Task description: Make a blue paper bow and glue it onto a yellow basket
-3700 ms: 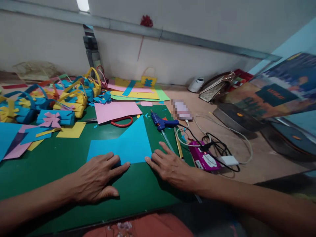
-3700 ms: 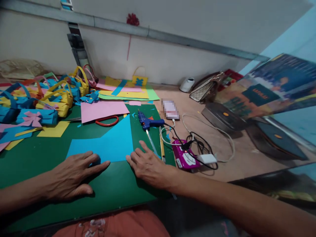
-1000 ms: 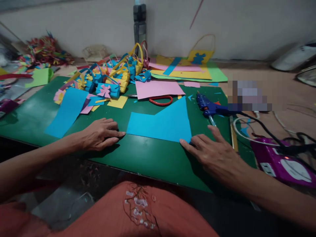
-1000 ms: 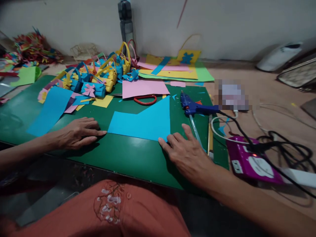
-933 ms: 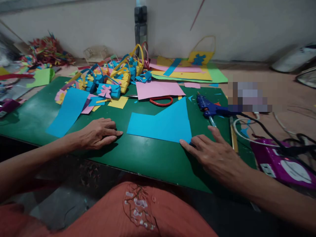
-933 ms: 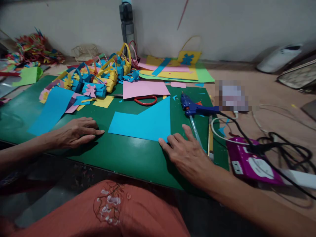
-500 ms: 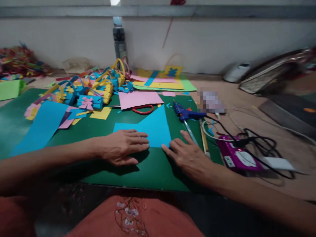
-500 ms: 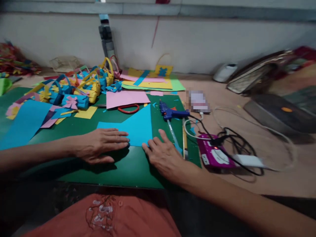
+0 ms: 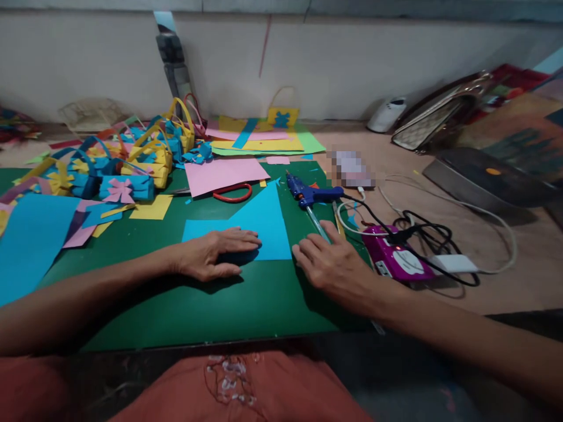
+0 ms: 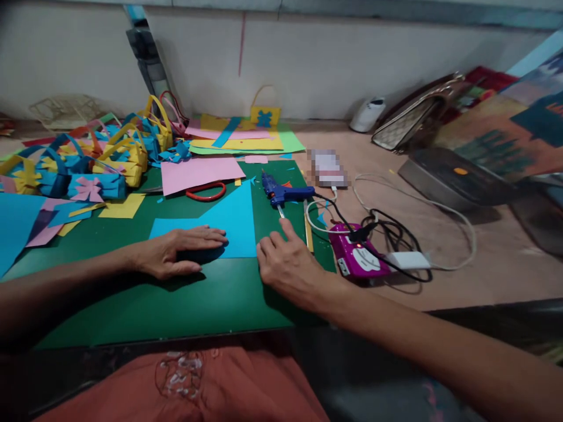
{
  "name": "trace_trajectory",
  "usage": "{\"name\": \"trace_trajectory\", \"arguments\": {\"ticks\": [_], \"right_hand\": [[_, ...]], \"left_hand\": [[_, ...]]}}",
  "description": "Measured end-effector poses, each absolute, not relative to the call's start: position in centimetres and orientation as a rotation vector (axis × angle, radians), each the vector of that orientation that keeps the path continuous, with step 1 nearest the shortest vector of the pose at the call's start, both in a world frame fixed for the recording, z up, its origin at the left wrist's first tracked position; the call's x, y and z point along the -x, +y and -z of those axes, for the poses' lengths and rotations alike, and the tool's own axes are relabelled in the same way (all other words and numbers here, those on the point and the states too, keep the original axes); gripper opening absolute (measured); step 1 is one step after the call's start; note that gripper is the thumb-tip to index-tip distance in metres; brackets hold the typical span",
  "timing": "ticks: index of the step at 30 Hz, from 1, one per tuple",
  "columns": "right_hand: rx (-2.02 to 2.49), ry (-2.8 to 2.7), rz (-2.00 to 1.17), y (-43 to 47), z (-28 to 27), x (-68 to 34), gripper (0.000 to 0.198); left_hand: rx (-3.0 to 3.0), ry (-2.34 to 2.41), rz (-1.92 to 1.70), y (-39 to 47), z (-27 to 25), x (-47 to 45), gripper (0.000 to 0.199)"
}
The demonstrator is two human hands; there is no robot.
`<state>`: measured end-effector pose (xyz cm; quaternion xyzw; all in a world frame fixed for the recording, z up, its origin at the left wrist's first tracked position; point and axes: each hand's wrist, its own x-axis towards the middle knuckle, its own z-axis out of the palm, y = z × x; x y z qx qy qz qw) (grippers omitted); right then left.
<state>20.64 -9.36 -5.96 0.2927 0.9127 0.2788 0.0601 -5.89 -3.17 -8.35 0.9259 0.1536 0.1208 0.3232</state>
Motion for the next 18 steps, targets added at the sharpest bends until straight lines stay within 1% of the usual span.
{"name": "trace_trajectory", "arguments": {"ticks": [3,6,11,15,17,18], "right_hand": [[-0.791,2.764,-0.875,-9.3,5.6,-19.6,0.02],[-0.79,2.726,-0.896,-9.4,5.7,-18.5,0.019],[-0.846,2.704,-0.863,-9.2,5.5,-17.9,0.017],[-1.002,2.701,-0.663,-7.7,3.5,-18.1,0.016],[-1.096,2.674,-0.505,-6.5,2.1,-18.5,0.015],[-1.114,2.661,-0.44,-5.9,1.5,-18.8,0.015]], "left_hand": [[-2.292,0.451,-0.396,-2.9,8.2,6.0,0.047],[-2.224,0.493,-0.427,-2.9,8.1,6.1,0.045],[-2.305,0.54,-0.374,-3.3,7.1,6.1,0.053],[-2.609,0.646,-0.301,-4.0,4.8,7.0,0.072],[-2.687,0.709,-0.303,-4.3,3.9,8.1,0.074],[-2.697,0.742,-0.337,-4.3,3.7,8.8,0.071]]}}
